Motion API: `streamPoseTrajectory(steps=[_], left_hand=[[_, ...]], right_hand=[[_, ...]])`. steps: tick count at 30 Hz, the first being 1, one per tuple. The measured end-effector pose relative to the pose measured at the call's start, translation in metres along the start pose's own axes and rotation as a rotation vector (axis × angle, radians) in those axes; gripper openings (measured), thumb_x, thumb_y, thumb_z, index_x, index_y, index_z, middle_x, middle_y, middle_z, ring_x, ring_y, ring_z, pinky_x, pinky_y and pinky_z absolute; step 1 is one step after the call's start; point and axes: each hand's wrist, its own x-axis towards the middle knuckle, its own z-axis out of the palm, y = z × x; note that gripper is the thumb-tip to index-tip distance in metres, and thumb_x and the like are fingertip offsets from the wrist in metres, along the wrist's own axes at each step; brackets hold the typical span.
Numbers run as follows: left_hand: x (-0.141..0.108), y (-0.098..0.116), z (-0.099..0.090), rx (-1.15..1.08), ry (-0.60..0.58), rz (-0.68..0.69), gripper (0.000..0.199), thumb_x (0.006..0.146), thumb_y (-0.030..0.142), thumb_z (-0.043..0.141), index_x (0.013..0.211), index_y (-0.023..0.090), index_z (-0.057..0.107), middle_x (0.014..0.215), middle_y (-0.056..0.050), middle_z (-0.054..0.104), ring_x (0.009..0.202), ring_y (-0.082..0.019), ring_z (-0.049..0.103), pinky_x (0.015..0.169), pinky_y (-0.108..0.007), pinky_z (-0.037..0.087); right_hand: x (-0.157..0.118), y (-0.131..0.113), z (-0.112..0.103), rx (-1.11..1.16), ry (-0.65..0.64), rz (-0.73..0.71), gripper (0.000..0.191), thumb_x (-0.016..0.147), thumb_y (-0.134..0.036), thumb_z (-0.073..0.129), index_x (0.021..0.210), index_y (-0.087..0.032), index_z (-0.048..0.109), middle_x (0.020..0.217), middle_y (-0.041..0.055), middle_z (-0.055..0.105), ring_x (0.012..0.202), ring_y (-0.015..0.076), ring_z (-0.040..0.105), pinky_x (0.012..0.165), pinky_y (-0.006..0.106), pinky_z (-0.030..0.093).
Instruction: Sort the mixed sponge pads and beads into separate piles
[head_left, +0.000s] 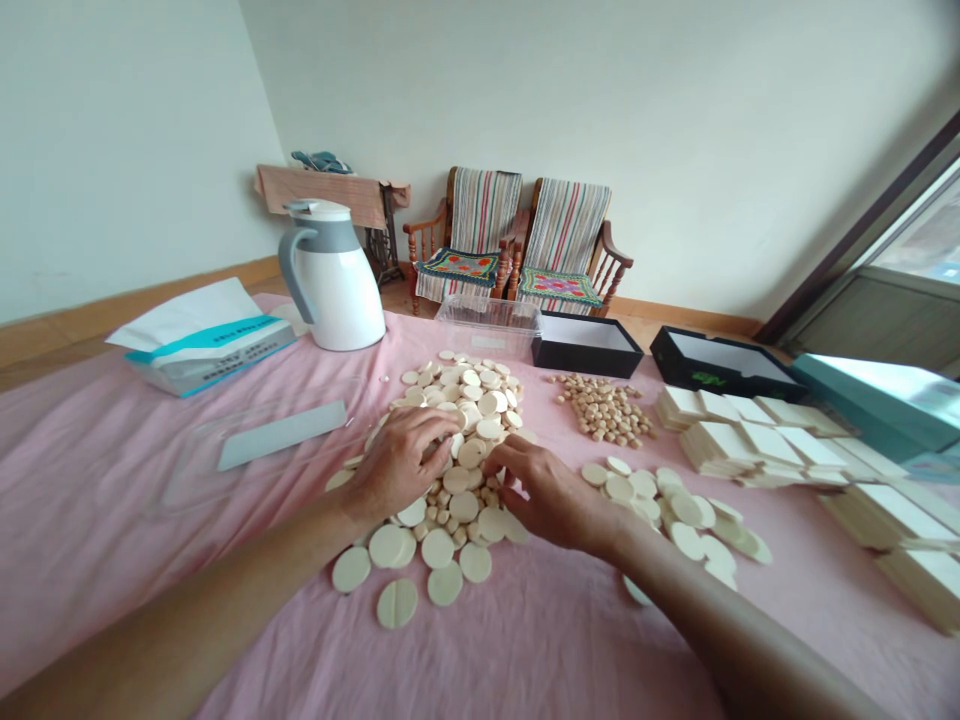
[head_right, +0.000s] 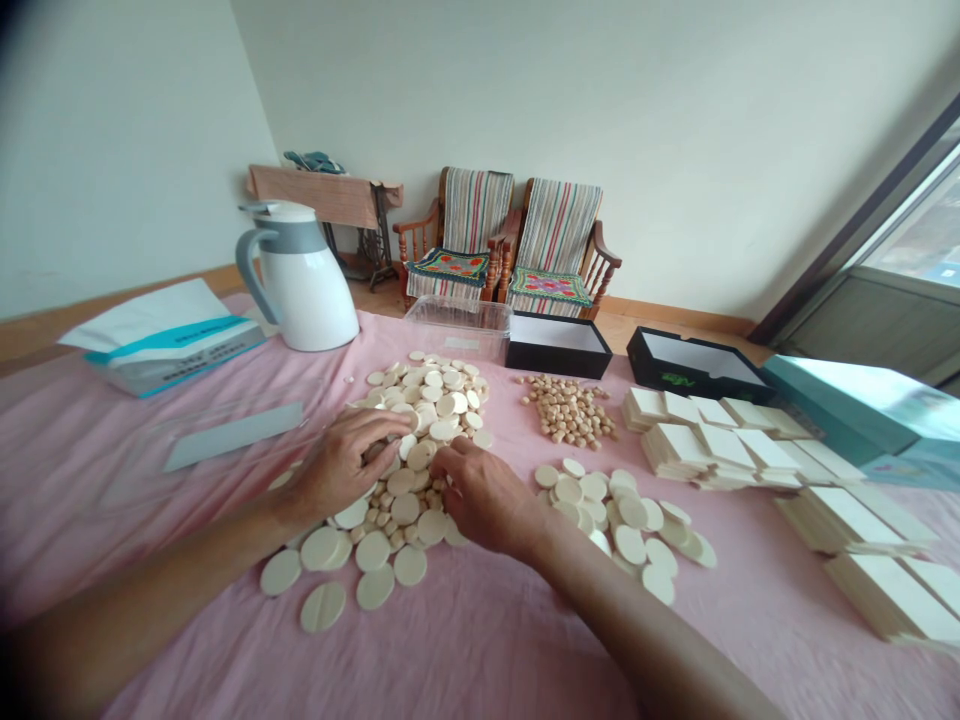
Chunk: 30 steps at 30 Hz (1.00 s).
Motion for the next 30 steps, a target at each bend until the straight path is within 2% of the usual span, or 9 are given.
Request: streamPoseTrajectory(steps=[4, 8, 14, 17, 19, 23, 26, 28, 30], left_hand=[[-0.001, 0.000, 0.000, 0.004, -0.004, -0.001, 0.018, 0.088, 0.015, 0.053, 0.101, 0.021, 0.065, 0.105, -0.004, 0.070, 0.102, -0.020, 0.063, 0.092, -0.037, 0.046], [-0.001, -0.001, 0.000, 0.005, -0.003, -0.003, 0.018, 0.088, 0.016, 0.053, 0.101, 0.021, 0.065, 0.105, -0.004, 0.070, 0.102, -0.020, 0.063, 0.091, -0.037, 0.046], [0.000, 0.000, 0.000, -0.002, 0.000, -0.008, 0.017, 0.088, 0.016, 0.053, 0.098, 0.021, 0.066, 0.104, -0.004, 0.071, 0.100, -0.019, 0.064, 0.090, -0.036, 0.047], [0.001, 0.001, -0.001, 0.006, 0.007, -0.009, 0.018, 0.088, 0.016, 0.053, 0.099, 0.021, 0.066, 0.102, -0.004, 0.071, 0.099, -0.020, 0.064, 0.089, -0.037, 0.047], [0.001, 0.002, -0.001, 0.009, 0.008, -0.006, 0.018, 0.088, 0.016, 0.052, 0.098, 0.021, 0.066, 0.102, -0.004, 0.071, 0.099, -0.020, 0.065, 0.089, -0.037, 0.048], [0.001, 0.002, -0.002, 0.017, 0.003, 0.001, 0.018, 0.088, 0.016, 0.052, 0.099, 0.021, 0.066, 0.103, -0.003, 0.071, 0.100, -0.020, 0.064, 0.089, -0.037, 0.048], [0.001, 0.002, -0.001, 0.018, 0.009, 0.004, 0.018, 0.088, 0.016, 0.053, 0.099, 0.021, 0.066, 0.103, -0.004, 0.071, 0.100, -0.020, 0.064, 0.091, -0.038, 0.047], [0.001, 0.002, -0.001, 0.014, 0.009, 0.007, 0.018, 0.087, 0.016, 0.052, 0.099, 0.021, 0.066, 0.103, -0.004, 0.071, 0.100, -0.020, 0.064, 0.090, -0.037, 0.048], [0.001, 0.002, 0.000, 0.013, 0.005, 0.009, 0.019, 0.087, 0.016, 0.052, 0.099, 0.021, 0.066, 0.103, -0.004, 0.071, 0.100, -0.020, 0.064, 0.090, -0.038, 0.047]], right_hand=[[0.000, -0.008, 0.008, -0.021, 0.041, 0.015, 0.021, 0.077, 0.000, 0.047, 0.087, -0.017, 0.055, 0.087, 0.0031, 0.055, 0.072, 0.0112, 0.054, 0.065, 0.023, 0.042], [0.002, 0.005, 0.002, -0.043, 0.096, 0.018, 0.021, 0.073, 0.000, 0.048, 0.084, -0.018, 0.052, 0.084, 0.0022, 0.054, 0.070, 0.0113, 0.052, 0.063, 0.022, 0.040], [0.001, 0.049, -0.034, -0.387, 0.293, 0.318, 0.019, 0.073, -0.003, 0.047, 0.085, -0.016, 0.053, 0.087, 0.0075, 0.057, 0.070, 0.0155, 0.051, 0.059, 0.026, 0.035], [-0.001, 0.059, -0.044, -0.520, 0.365, 0.416, 0.022, 0.076, -0.004, 0.045, 0.093, -0.014, 0.056, 0.096, 0.0126, 0.058, 0.077, 0.0192, 0.054, 0.061, 0.028, 0.035], [-0.001, 0.053, -0.047, -0.462, 0.310, 0.374, 0.020, 0.077, -0.006, 0.048, 0.092, -0.014, 0.057, 0.095, 0.0116, 0.060, 0.079, 0.0189, 0.055, 0.064, 0.028, 0.037], [-0.004, 0.021, -0.044, -0.163, -0.054, 0.224, 0.005, 0.079, -0.016, 0.056, 0.083, -0.017, 0.058, 0.083, 0.0042, 0.063, 0.073, 0.0147, 0.057, 0.065, 0.026, 0.040], [-0.010, -0.006, -0.038, -0.096, -0.264, 0.169, 0.015, 0.077, -0.024, 0.062, 0.090, -0.018, 0.059, 0.087, 0.0037, 0.065, 0.074, 0.0154, 0.058, 0.064, 0.026, 0.040], [-0.014, -0.018, -0.031, -0.130, -0.326, 0.156, 0.023, 0.076, -0.027, 0.066, 0.095, -0.018, 0.057, 0.092, 0.0049, 0.064, 0.079, 0.0176, 0.059, 0.065, 0.028, 0.041], [-0.017, -0.025, -0.024, -0.179, -0.324, 0.157, 0.026, 0.075, -0.024, 0.067, 0.098, -0.018, 0.056, 0.098, 0.0068, 0.064, 0.086, 0.0203, 0.059, 0.069, 0.031, 0.042]])
